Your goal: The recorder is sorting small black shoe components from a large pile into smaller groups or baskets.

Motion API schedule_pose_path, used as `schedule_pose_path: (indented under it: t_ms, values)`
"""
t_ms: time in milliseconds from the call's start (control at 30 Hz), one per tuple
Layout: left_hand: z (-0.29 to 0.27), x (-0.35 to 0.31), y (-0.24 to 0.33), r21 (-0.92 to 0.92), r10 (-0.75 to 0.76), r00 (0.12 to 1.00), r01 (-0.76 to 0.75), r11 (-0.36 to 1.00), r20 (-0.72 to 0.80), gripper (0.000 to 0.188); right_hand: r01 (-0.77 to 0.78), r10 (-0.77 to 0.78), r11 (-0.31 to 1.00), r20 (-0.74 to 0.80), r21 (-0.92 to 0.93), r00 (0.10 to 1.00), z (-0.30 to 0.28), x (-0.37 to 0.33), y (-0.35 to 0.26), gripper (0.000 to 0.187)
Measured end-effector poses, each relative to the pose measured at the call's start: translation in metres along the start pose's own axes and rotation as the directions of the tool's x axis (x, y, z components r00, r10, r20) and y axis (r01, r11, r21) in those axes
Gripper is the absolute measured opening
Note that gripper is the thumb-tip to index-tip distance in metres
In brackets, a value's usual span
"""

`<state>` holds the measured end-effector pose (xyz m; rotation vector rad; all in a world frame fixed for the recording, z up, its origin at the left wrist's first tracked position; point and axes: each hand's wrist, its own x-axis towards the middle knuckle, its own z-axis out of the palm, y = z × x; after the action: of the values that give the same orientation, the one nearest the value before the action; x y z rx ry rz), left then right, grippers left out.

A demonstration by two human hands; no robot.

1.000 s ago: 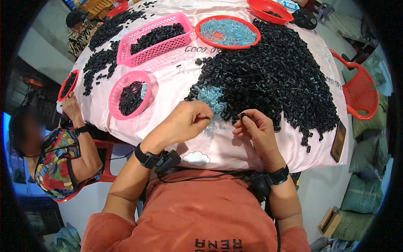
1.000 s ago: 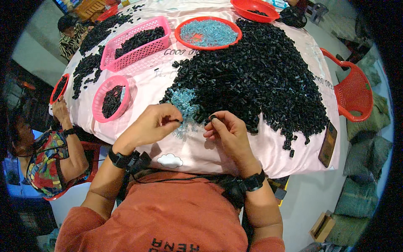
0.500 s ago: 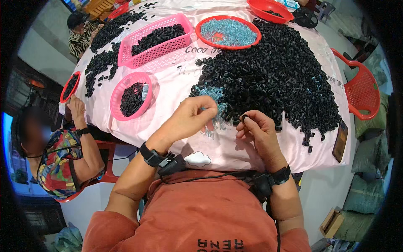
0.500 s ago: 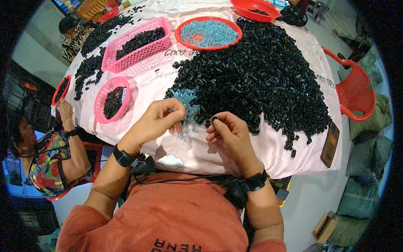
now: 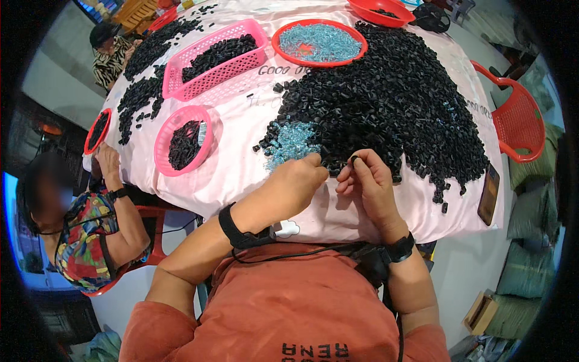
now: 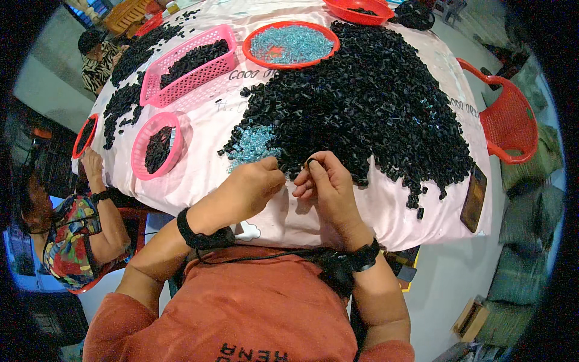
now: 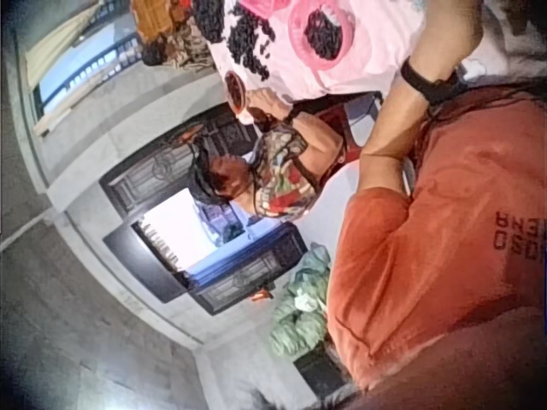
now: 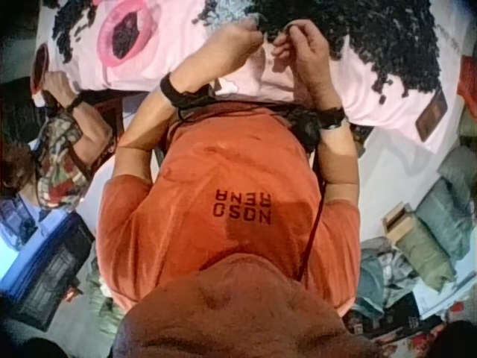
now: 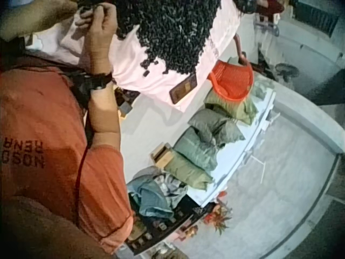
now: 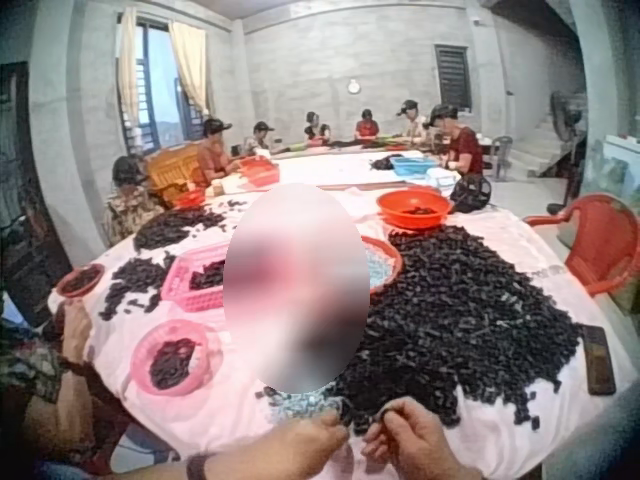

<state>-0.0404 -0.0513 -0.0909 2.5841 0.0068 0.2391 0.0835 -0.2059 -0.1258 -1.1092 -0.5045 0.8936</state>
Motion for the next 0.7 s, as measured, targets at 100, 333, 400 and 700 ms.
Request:
schedule_pose_path:
  t_ms: [100, 333, 400, 700]
  values:
    - [-0.001, 0.001, 0.005, 0.069, -0.026, 0.999, 0.023, 0.997, 0.044, 0.008, 0.032, -0.048, 0.988, -0.105, -0.148, 0.993, 0.008, -0.002, 0.003, 0.015]
    - [-0.005, -0.002, 0.001, -0.093, -0.001, 0.992, -0.011, 0.996, -0.123, 0.016, 0.114, -0.187, 0.923, -0.171, -0.367, 0.967, 0.013, 0.000, 0.005, 0.016]
    - [-0.012, 0.003, -0.003, -0.115, 0.000, 0.988, -0.018, 0.993, -0.153, 0.013, 0.137, -0.237, 0.899, -0.199, -0.416, 0.951, 0.014, 0.000, 0.005, 0.016]
    - [-0.017, 0.006, -0.012, -0.713, -0.340, 0.934, 0.313, 0.628, 0.111, 0.009, 0.105, -0.148, 0.956, -0.142, -0.272, 0.979, 0.010, -0.003, 0.007, 0.015]
